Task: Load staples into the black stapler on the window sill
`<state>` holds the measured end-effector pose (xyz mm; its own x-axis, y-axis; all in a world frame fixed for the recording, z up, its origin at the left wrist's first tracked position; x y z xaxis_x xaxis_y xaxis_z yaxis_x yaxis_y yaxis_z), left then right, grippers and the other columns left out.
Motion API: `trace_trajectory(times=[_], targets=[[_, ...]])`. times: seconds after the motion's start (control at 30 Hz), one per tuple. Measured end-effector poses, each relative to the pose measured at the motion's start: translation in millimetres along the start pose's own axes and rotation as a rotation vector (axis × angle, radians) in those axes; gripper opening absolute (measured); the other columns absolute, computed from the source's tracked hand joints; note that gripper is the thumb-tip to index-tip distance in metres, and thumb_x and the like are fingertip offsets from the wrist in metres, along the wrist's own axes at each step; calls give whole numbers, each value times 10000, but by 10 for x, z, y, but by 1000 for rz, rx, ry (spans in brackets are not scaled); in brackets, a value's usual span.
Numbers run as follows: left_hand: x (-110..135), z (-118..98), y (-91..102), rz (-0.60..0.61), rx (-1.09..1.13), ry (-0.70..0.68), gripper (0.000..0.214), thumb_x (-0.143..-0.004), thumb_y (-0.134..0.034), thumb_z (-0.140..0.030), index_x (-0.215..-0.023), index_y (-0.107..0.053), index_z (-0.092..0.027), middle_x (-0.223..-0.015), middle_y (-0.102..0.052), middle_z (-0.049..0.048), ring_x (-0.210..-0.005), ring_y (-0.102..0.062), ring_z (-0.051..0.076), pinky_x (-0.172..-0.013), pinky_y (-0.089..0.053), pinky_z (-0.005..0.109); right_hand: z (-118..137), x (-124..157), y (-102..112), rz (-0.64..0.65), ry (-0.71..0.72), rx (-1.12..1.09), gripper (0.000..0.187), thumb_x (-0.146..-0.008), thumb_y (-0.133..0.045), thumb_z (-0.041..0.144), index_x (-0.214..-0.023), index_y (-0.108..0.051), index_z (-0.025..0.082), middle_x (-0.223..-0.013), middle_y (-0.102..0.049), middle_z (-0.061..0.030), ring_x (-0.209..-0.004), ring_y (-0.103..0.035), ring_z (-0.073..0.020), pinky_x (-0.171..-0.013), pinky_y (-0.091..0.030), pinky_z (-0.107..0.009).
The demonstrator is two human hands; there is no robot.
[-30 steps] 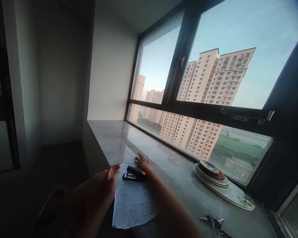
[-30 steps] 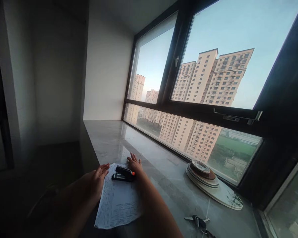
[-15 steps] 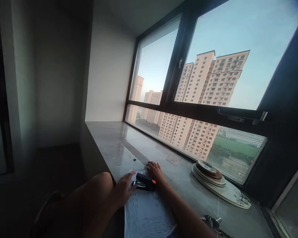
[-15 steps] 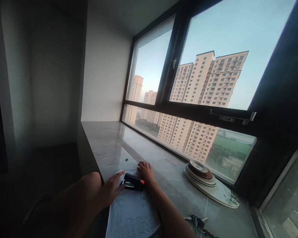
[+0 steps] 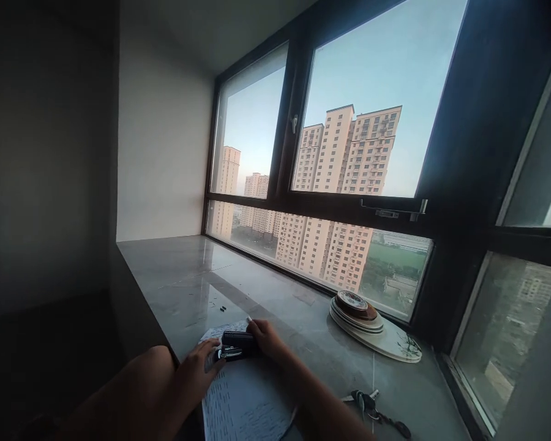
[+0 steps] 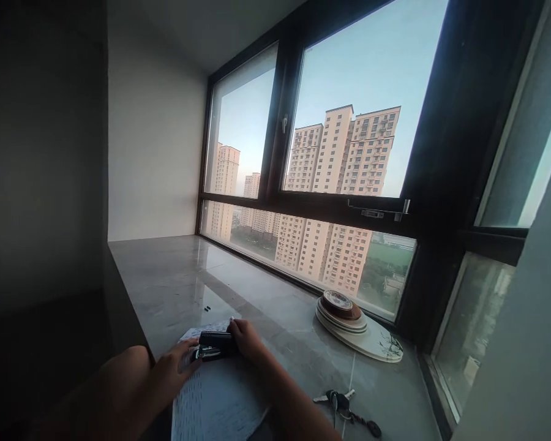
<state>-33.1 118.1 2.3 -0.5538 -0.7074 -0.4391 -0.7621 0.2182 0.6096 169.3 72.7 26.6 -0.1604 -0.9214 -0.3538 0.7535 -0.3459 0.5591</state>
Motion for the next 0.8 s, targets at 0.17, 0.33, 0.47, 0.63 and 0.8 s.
trace_trajectory(times=[0.17, 0.33, 0.47, 0.63, 0.8], targets=[[9, 122, 15, -68, -14, 42, 546, -772, -650, -385, -1288, -543, -242, -1308, -636, 93, -1223, -591, 290, -1023, -481, 435, 50, 17, 20, 53, 27, 22, 518, -967, -324, 572, -724, -549, 173, -670, -514, 5, -666, -469, -144, -634, -375, -252], [8, 209, -27, -88, 43, 25, 572, -818, -586, -433, -1338, -467, -228, -1373, -588, 117, -1272, -560, 281, -1027, -487, 423, 103, 25, 14, 42, 34, 29, 520, -973, -323, 575, -746, -560, 173, -713, -553, -9, -693, -502, -157, -662, -394, -265], [-12, 253, -22, -113, 93, 36, 482, -800, -590, -443, -1236, -525, -248, -1286, -654, 104, -1224, -602, 281, -1011, -505, 417, 274, 99, 84, 38, 113, -36, 553, -982, -300, 583, -874, -655, 173, -839, -627, -32, -823, -557, -183, -755, -432, -282], [-12, 231, -8, -136, 134, 29, 392, -820, -556, -408, -1183, -557, -261, -1235, -684, 80, -1201, -618, 284, -1015, -503, 439, 507, 297, 8, 226, 263, 91, 423, -789, -689, 494, -1113, -663, 223, -908, -680, -16, -790, -606, -183, -699, -457, -257], [-11, 280, 43, -210, 256, 25, 481, -817, -568, -445, -1247, -537, -230, -1323, -622, 125, -1259, -568, 313, -1059, -461, 481, 550, 334, -7, 182, 266, 206, 275, -817, -669, 378, -1034, -690, 211, -837, -709, -20, -720, -650, -182, -661, -483, -254]])
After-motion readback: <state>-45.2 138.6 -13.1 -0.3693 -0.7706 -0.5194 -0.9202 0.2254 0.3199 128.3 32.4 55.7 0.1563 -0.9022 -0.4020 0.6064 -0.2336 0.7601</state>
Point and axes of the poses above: each hand's wrist, its own x-axis away from the middle knuckle, its own y-axis out of the back of the hand, z = x × y, the point moved 8 cm from there along -x, towards the middle knuckle
